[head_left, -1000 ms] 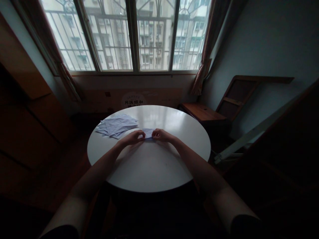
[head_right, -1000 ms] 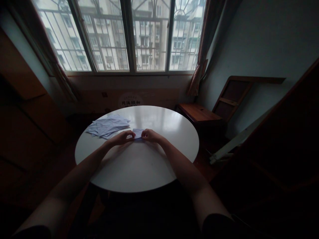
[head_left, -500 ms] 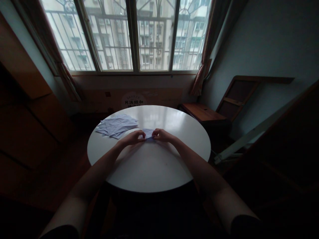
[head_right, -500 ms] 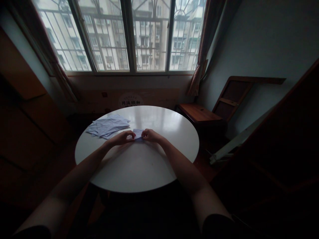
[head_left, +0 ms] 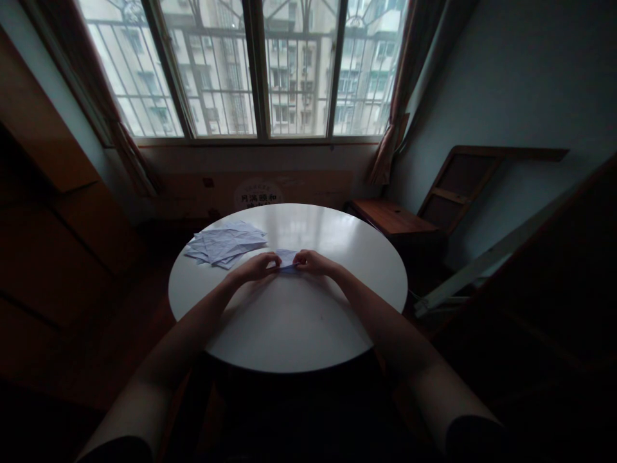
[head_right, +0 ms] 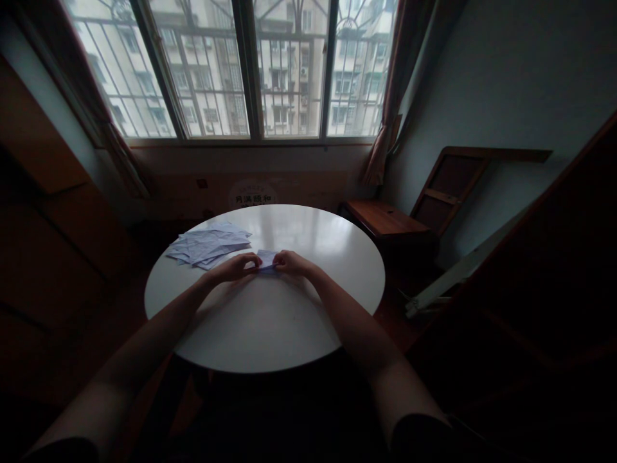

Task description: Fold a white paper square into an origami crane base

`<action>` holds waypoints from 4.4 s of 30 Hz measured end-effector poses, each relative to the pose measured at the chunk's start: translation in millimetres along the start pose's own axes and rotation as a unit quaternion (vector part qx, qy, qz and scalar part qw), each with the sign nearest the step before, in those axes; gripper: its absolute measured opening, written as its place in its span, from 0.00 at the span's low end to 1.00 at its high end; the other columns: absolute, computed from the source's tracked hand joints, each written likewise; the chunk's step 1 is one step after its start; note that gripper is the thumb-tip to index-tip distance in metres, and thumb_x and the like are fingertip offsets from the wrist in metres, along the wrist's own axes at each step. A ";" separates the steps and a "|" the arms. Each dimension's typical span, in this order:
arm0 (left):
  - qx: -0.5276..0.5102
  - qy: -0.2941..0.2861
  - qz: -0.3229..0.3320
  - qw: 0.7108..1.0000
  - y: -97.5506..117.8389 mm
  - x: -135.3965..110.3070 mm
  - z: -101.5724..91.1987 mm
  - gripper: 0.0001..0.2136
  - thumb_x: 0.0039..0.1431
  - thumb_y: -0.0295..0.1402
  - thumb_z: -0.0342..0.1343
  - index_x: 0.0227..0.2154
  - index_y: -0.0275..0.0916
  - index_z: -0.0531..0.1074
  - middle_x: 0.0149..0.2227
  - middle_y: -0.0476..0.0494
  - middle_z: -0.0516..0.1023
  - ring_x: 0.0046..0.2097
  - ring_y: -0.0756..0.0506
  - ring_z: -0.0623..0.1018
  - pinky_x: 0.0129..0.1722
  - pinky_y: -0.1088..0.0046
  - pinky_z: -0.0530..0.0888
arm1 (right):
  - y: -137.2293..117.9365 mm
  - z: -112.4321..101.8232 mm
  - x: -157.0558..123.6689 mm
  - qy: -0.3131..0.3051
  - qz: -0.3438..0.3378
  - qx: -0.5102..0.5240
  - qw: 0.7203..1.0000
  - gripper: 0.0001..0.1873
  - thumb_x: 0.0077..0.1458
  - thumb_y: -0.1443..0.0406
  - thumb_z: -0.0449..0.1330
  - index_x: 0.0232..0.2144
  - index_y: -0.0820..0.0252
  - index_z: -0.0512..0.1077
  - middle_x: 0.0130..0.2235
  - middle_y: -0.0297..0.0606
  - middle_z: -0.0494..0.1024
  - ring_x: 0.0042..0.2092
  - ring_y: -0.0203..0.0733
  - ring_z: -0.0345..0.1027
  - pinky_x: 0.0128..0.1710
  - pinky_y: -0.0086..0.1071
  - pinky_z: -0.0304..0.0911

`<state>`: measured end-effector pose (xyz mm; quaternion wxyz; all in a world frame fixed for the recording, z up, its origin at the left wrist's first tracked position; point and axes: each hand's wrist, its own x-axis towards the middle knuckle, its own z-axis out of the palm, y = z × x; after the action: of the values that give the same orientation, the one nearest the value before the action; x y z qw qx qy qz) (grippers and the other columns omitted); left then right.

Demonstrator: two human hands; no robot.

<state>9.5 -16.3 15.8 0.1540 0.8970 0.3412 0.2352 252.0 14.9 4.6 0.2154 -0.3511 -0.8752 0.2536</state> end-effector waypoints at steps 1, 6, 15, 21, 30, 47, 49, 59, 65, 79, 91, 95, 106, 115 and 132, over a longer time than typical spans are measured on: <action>0.000 -0.001 0.000 1.000 -0.5 -0.2 -0.2 0.09 0.59 0.38 0.54 0.34 0.38 0.74 0.35 0.44 0.77 0.37 0.47 0.75 0.41 0.72 0.71 | -1.0 -0.4 -0.2 -0.001 0.003 -0.001 1.000 0.08 0.48 0.72 0.59 0.33 0.66 0.76 0.29 0.34 0.72 0.29 0.32 0.62 0.31 0.26 0.58; 0.008 -0.008 -0.004 1.000 -1.8 -2.6 -6.4 0.09 0.58 0.38 0.55 0.32 0.37 0.74 0.36 0.44 0.77 0.38 0.46 0.75 0.42 0.72 0.71 | -4.9 -2.4 -2.3 -0.011 0.022 0.008 1.000 0.07 0.48 0.72 0.59 0.32 0.65 0.76 0.26 0.31 0.70 0.28 0.31 0.61 0.30 0.25 0.56; 0.018 -0.022 -0.007 1.000 1.0 -3.7 -14.0 0.06 0.55 0.34 0.57 0.28 0.38 0.73 0.40 0.42 0.77 0.40 0.46 0.76 0.44 0.72 0.71 | -2.0 -0.9 -2.2 -0.010 0.035 0.024 0.999 0.08 0.47 0.70 0.58 0.31 0.65 0.75 0.25 0.30 0.69 0.27 0.31 0.59 0.29 0.25 0.55; 0.014 -0.028 -0.011 0.999 -3.8 -4.9 -15.4 0.04 0.53 0.31 0.58 0.27 0.37 0.73 0.40 0.42 0.77 0.42 0.46 0.76 0.44 0.72 0.72 | -5.4 -2.6 -3.3 -0.012 0.036 0.024 0.999 0.08 0.47 0.70 0.59 0.31 0.66 0.75 0.25 0.31 0.69 0.27 0.31 0.59 0.28 0.25 0.54; 0.005 -0.021 -0.015 1.000 -6.8 -4.1 -13.9 0.03 0.51 0.30 0.60 0.26 0.37 0.74 0.38 0.42 0.78 0.40 0.47 0.77 0.42 0.72 0.72 | -5.0 -2.5 -2.7 -0.012 0.042 0.019 0.999 0.08 0.47 0.70 0.59 0.33 0.66 0.76 0.26 0.31 0.69 0.28 0.31 0.59 0.28 0.24 0.54; 0.038 0.053 -0.011 0.998 -5.8 -4.2 -25.7 0.05 0.55 0.34 0.56 0.30 0.39 0.74 0.37 0.44 0.78 0.42 0.46 0.76 0.46 0.70 0.70 | -6.4 -2.6 -3.5 -0.012 0.041 0.017 0.999 0.08 0.47 0.70 0.59 0.32 0.66 0.75 0.25 0.30 0.69 0.27 0.31 0.59 0.28 0.24 0.54; 0.020 0.044 0.008 0.999 0.7 -1.4 -20.7 0.06 0.56 0.34 0.56 0.31 0.39 0.74 0.37 0.43 0.77 0.41 0.46 0.76 0.45 0.70 0.71 | -6.0 -2.1 -3.3 -0.017 0.045 0.028 0.998 0.08 0.47 0.70 0.59 0.32 0.65 0.75 0.25 0.29 0.68 0.26 0.30 0.58 0.28 0.25 0.53; 0.006 -0.016 0.015 1.000 10.7 0.1 -9.7 0.07 0.57 0.36 0.58 0.33 0.38 0.76 0.35 0.44 0.78 0.36 0.48 0.75 0.41 0.73 0.70 | -7.0 -2.9 -3.3 -0.025 0.051 0.033 0.998 0.06 0.46 0.70 0.58 0.30 0.66 0.74 0.23 0.28 0.67 0.25 0.30 0.56 0.26 0.25 0.51; -0.012 -0.025 0.020 0.999 3.2 0.8 -8.3 0.08 0.57 0.36 0.58 0.31 0.37 0.76 0.34 0.44 0.78 0.36 0.48 0.76 0.40 0.73 0.70 | -8.3 -3.4 -4.2 -0.026 0.047 0.026 0.998 0.06 0.48 0.70 0.58 0.31 0.66 0.74 0.24 0.29 0.67 0.26 0.31 0.57 0.27 0.25 0.52; -0.006 -0.014 -0.023 1.000 5.4 -0.3 -8.2 0.11 0.57 0.32 0.56 0.42 0.38 0.74 0.38 0.45 0.80 0.38 0.48 0.76 0.43 0.73 0.71 | -7.2 -7.4 -4.6 0.042 0.131 -0.083 0.987 0.10 0.54 0.62 0.61 0.33 0.64 0.77 0.32 0.38 0.78 0.30 0.34 0.68 0.28 0.24 0.57; 0.003 -0.036 -0.006 0.999 7.5 -1.1 -10.3 0.10 0.59 0.32 0.56 0.42 0.38 0.77 0.40 0.43 0.78 0.39 0.47 0.75 0.43 0.73 0.70 | -7.4 -8.3 -4.6 0.034 0.147 -0.086 0.985 0.10 0.52 0.62 0.64 0.35 0.62 0.77 0.33 0.38 0.79 0.31 0.34 0.69 0.28 0.23 0.58; -0.002 -0.038 -0.004 0.999 8.2 -1.2 -10.7 0.10 0.60 0.32 0.56 0.42 0.37 0.77 0.40 0.42 0.77 0.40 0.47 0.75 0.43 0.73 0.70 | -6.3 -8.2 -3.8 0.030 0.147 -0.090 0.985 0.10 0.52 0.61 0.64 0.35 0.62 0.76 0.34 0.38 0.79 0.32 0.34 0.70 0.29 0.23 0.58; -0.008 -0.044 0.007 0.999 3.1 -0.7 -8.5 0.09 0.59 0.31 0.56 0.40 0.37 0.78 0.41 0.40 0.78 0.42 0.46 0.77 0.44 0.72 0.71 | -23.0 -7.1 -8.9 0.043 0.179 -0.154 0.971 0.11 0.58 0.60 0.58 0.40 0.57 0.75 0.39 0.38 0.80 0.35 0.37 0.70 0.30 0.26 0.56; -0.012 -0.035 0.019 0.999 3.3 -0.4 -7.1 0.08 0.59 0.31 0.57 0.38 0.37 0.79 0.41 0.40 0.79 0.41 0.46 0.77 0.43 0.73 0.72 | -18.2 -5.5 -7.9 0.047 0.193 -0.150 0.969 0.10 0.55 0.60 0.60 0.39 0.58 0.74 0.39 0.39 0.79 0.37 0.38 0.70 0.31 0.26 0.58; -0.014 -0.030 0.019 0.999 7.5 -0.2 -7.1 0.12 0.60 0.40 0.56 0.38 0.37 0.79 0.38 0.40 0.78 0.38 0.47 0.77 0.41 0.73 0.72 | -13.6 -10.9 -7.4 -0.006 0.130 -0.102 0.986 0.11 0.54 0.62 0.63 0.40 0.59 0.75 0.35 0.36 0.77 0.32 0.33 0.68 0.29 0.24 0.56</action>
<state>9.7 -21.0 25.0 0.1722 0.9078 0.3162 0.2152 256.0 4.3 19.7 0.1382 -0.4800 -0.8450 0.1912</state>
